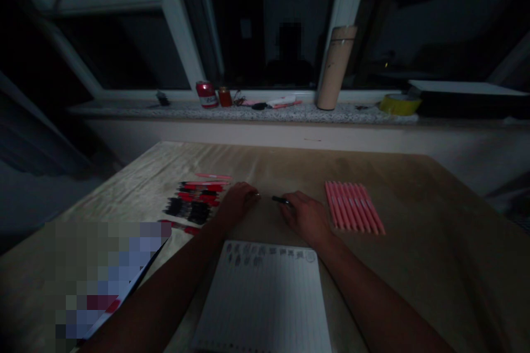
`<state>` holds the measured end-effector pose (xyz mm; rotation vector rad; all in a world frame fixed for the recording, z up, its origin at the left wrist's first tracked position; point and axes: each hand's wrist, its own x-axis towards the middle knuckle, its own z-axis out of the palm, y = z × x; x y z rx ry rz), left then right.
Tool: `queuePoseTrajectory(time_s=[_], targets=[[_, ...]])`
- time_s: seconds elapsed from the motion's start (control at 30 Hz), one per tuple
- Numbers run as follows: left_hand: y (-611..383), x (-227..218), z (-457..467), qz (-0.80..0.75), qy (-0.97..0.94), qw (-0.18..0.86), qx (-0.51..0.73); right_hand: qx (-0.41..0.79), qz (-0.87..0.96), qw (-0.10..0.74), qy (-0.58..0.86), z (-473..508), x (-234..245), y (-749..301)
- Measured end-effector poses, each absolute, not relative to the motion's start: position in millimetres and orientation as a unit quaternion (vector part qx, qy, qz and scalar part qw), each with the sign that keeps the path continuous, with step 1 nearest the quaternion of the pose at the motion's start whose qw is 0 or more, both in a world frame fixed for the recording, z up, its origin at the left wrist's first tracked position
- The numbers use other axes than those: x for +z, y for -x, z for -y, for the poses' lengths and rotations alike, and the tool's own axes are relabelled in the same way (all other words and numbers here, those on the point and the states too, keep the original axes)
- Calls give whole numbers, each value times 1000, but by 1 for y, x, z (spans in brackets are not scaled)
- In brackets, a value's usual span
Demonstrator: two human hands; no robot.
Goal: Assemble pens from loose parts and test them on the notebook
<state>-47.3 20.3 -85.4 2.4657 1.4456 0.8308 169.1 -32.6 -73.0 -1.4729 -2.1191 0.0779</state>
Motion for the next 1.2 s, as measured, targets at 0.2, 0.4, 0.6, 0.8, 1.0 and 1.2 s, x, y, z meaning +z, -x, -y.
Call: queuePoseTrajectory(time_s=[0.2,0.4,0.6,0.8,1.0,1.2], targets=[[50,-87,-21,-482,-836,72,253,27,790,271,549,32,-74,-169],[51,-88,-23,-472,-831,93,278,24,792,278,543,31,-76,-169],[50,-90,-26,-460,-825,126,302,20,795,275,541,32,-75,-169],[45,-90,-28,-485,-812,131,298,8,794,266,547,33,-74,-167],[38,-88,-27,-476,-828,89,283,7,796,259,547,33,-73,-166],[36,-90,-28,-480,-830,77,272,10,794,255,552,33,-72,-165]])
